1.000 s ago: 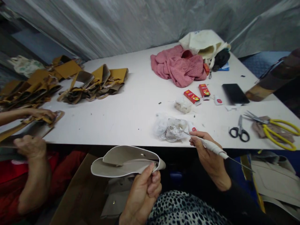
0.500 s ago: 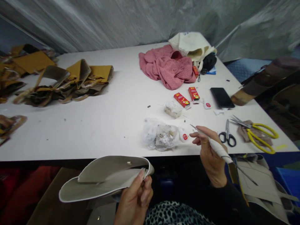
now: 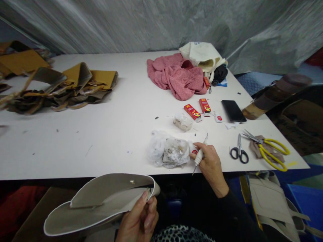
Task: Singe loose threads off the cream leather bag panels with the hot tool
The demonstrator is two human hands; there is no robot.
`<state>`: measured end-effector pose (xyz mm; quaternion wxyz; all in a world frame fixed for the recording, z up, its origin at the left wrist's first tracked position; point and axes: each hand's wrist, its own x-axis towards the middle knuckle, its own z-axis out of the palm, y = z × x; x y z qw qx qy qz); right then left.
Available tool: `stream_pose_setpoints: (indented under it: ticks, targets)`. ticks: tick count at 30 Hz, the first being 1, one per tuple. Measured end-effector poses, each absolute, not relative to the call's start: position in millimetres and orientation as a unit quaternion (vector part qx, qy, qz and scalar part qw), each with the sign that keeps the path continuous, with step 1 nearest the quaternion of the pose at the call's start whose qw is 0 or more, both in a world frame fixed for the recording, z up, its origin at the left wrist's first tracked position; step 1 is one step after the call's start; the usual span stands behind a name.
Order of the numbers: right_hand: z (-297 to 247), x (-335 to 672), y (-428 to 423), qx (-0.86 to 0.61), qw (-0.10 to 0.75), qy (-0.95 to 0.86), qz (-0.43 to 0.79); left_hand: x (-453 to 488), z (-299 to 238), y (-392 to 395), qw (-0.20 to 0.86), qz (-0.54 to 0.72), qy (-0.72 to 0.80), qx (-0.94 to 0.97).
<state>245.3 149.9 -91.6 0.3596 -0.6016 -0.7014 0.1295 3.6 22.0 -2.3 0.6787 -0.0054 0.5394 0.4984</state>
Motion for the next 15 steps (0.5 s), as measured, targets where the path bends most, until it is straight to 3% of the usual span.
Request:
stream_pose_setpoints:
  ticks: [9, 15]
  targets:
    - [-71.2, 246.4, 140.1, -0.592, 0.468, -0.607, 0.249, 4.4, 1.4, 20.5, 0.677, 0.505, 0.535, -0.006]
    - [-43.7, 232.5, 120.3, -0.503, 0.41, -0.722, 0.241, 4.3, 0.0, 20.8, 0.669, 0.507, 0.543, -0.01]
